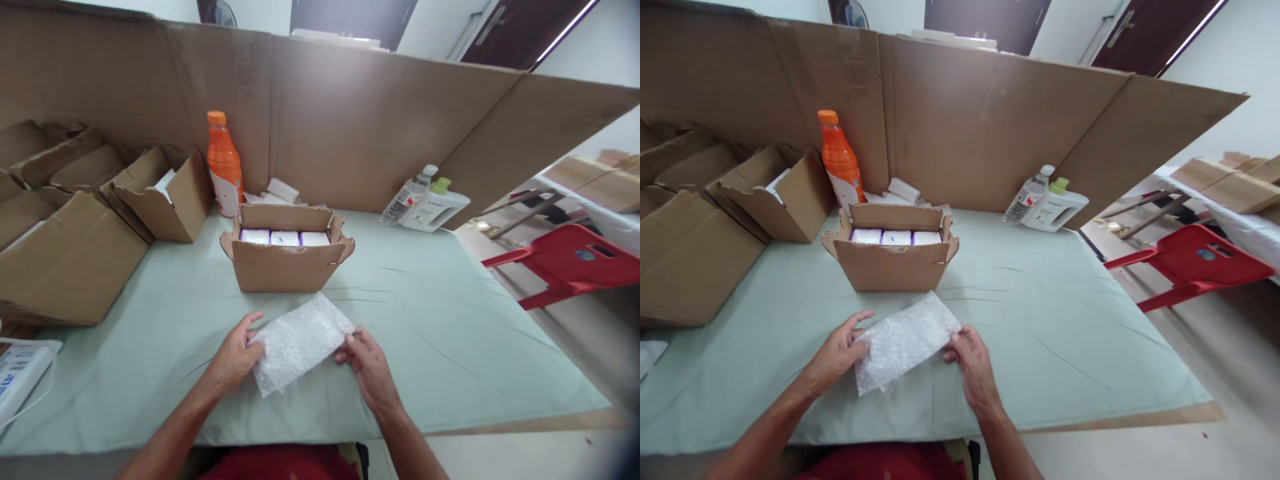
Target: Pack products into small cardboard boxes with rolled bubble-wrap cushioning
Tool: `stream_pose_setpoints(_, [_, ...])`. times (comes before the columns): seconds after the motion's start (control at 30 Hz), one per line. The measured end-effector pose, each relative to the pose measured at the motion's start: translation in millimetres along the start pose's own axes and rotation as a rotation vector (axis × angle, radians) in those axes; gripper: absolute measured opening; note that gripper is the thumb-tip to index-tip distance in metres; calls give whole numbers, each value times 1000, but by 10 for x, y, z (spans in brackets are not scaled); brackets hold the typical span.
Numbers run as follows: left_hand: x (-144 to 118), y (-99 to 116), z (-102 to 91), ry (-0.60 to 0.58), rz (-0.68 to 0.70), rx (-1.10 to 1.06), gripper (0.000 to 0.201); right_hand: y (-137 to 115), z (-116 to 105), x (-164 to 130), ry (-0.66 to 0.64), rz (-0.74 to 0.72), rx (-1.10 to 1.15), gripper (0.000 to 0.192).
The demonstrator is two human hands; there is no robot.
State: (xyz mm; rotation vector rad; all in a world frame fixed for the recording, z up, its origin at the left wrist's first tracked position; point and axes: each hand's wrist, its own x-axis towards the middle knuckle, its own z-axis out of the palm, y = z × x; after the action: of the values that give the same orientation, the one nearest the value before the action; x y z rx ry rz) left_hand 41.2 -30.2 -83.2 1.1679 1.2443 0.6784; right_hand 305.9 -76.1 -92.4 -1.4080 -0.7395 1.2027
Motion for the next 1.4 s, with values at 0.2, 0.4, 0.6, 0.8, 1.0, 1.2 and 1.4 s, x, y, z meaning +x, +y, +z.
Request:
stream_pose_setpoints(0.2, [-101, 55, -513, 460, 309, 807, 48, -226, -233, -49, 129, -386, -473, 19])
stream_pose_setpoints(0.4, [-251, 25, -71, 269, 618, 1004, 33, -199, 472, 98, -468, -758, -952, 23])
stream_pose_setpoints(0.6, [-112, -235, -59, 113, 529, 1047, 24, 7, 313, 407, -667, -749, -1162, 31])
stream_pose_setpoints(0.8, [-186, -191, -179, 146, 608, 973, 27, -82, 52, 562, -263, -753, -1178, 27])
stream_pose_setpoints(1.0, [-167, -294, -177, 575, 428, 1001, 29, -34, 281, 731, -176, -654, -1278, 27])
stream_pose_setpoints(1.2, [-195, -210, -108, 453, 260, 792, 14, -3, 188, 535, -191, -483, -995, 21])
stream_pose_setpoints(1.4, [-259, -184, -57, 352, 75, 644, 69, -24, 68, 390, -230, -276, -829, 63])
